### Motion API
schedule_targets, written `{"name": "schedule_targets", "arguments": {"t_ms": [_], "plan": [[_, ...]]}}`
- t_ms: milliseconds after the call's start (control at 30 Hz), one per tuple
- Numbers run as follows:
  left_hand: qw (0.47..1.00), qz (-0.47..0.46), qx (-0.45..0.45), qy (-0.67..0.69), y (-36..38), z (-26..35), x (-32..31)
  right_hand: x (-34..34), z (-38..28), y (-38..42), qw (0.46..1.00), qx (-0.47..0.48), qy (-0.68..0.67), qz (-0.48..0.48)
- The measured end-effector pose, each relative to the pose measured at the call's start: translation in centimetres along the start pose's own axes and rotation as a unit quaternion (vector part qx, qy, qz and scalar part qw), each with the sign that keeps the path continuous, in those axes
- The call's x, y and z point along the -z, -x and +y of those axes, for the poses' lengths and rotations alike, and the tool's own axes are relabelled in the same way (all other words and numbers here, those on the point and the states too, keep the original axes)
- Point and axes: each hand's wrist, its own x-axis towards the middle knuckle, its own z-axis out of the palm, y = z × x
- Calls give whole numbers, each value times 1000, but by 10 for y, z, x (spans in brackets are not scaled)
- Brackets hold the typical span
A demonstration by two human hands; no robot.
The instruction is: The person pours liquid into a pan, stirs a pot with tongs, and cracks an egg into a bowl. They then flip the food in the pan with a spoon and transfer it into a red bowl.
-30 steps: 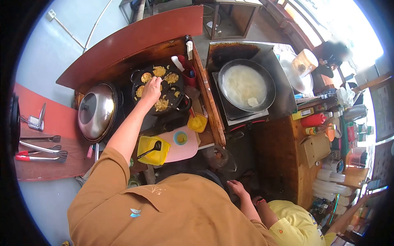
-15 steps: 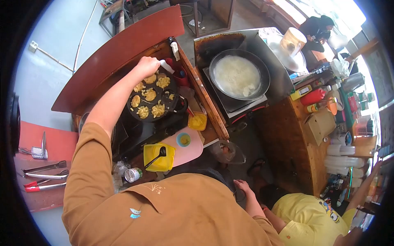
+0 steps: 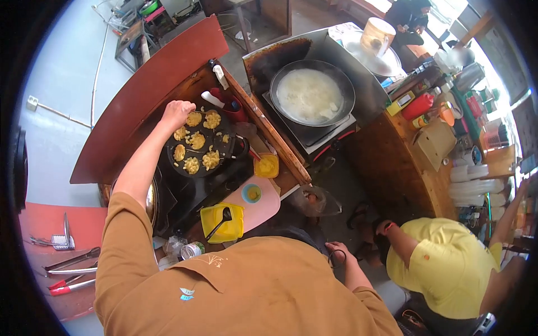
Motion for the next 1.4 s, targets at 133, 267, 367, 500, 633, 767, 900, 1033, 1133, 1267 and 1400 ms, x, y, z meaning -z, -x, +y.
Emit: {"name": "schedule_targets", "arguments": {"t_ms": [133, 267, 367, 500, 633, 767, 900, 1033, 1133, 1267, 1400], "plan": [[978, 121, -93, -144, -9, -9, -10, 4, -7, -2, 1000, -8, -19, -16], [989, 24, -79, -120, -26, 0, 15, 5, -19, -1, 1000, -13, 6, 2], [994, -82, -26, -65, -33, -3, 18, 2, -24, 0, 1000, -9, 17, 3], [991, -135, 15, -2, -28, 0, 23, -1, -25, 4, 1000, -6, 7, -1], [988, -138, 43, 49, -18, -5, 10, -3, -5, -7, 1000, 13, 0, -2], [986, -132, 63, 84, -4, -1, 4, -6, -5, 0, 1000, 8, 1, -7], [987, -114, 87, 71, 3, 8, 8, 13, -12, -27, 998, -38, -39, -7], [997, -61, 47, 28, 6, 12, 8, 20, -136, 31, 999, 41, -6, -13], [999, -36, 3, -9, 5, 14, 12, -7, -246, 84, 961, 250, 89, -80], [999, -6, -16, -36, 1, 17, 10, -87, -335, 58, 903, 372, -36, -212], [998, -21, -8, -56, -1, 22, 16, -167, -397, -9, 912, 405, -38, -55]]}}
